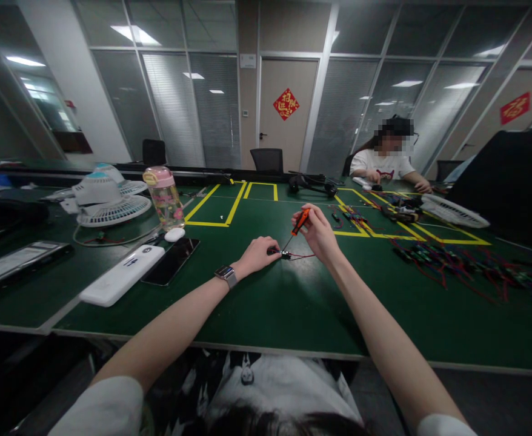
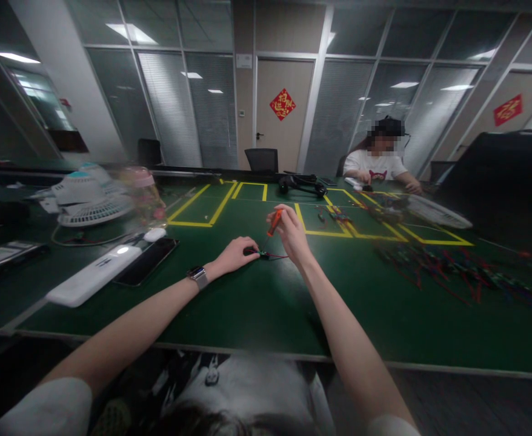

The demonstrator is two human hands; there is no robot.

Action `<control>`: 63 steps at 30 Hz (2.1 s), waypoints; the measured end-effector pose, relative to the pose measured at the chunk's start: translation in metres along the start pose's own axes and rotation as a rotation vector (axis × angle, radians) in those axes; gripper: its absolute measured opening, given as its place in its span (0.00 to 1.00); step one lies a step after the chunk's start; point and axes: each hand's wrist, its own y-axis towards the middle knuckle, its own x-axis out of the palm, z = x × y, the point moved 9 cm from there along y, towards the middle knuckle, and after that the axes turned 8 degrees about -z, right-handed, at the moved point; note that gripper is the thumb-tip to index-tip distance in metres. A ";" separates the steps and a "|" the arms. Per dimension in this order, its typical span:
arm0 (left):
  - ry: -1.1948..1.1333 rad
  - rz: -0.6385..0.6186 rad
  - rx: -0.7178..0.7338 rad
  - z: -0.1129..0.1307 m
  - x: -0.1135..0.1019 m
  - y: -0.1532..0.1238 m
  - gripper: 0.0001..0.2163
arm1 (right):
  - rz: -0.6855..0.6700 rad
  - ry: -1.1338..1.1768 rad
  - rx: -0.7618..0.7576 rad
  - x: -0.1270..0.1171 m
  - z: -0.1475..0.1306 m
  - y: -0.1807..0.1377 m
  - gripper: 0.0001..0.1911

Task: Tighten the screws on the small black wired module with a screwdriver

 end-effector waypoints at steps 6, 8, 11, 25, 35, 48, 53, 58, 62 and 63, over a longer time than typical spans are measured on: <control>-0.005 0.003 0.002 -0.002 0.001 0.000 0.06 | -0.014 -0.059 -0.014 0.003 -0.006 -0.001 0.20; -0.017 0.007 0.007 -0.002 0.001 0.000 0.06 | -0.022 -0.060 -0.006 0.004 -0.006 -0.001 0.21; -0.024 0.005 0.008 -0.003 0.002 0.000 0.06 | -0.018 -0.029 -0.005 0.003 -0.003 -0.001 0.20; -0.019 -0.001 -0.009 0.001 0.000 -0.001 0.05 | 0.019 -0.063 -0.012 -0.007 -0.002 -0.001 0.19; -0.009 -0.010 -0.010 0.000 0.000 -0.001 0.06 | 0.024 0.024 0.019 -0.001 0.000 -0.001 0.20; -0.017 -0.012 -0.010 -0.001 0.001 -0.001 0.06 | 0.050 -0.033 0.022 -0.011 0.002 0.001 0.20; -0.006 -0.006 -0.001 -0.001 0.002 -0.001 0.06 | 0.053 -0.070 -0.006 -0.011 -0.002 0.000 0.18; 0.019 -0.002 0.004 0.000 0.001 -0.001 0.07 | 0.026 -0.090 -0.015 -0.008 -0.005 -0.001 0.20; 0.031 -0.019 0.001 0.002 0.002 -0.001 0.07 | 0.016 -0.089 -0.011 -0.004 -0.005 -0.001 0.19; 0.026 -0.022 -0.001 0.002 0.002 -0.001 0.07 | 0.016 -0.083 -0.014 -0.003 -0.005 -0.001 0.18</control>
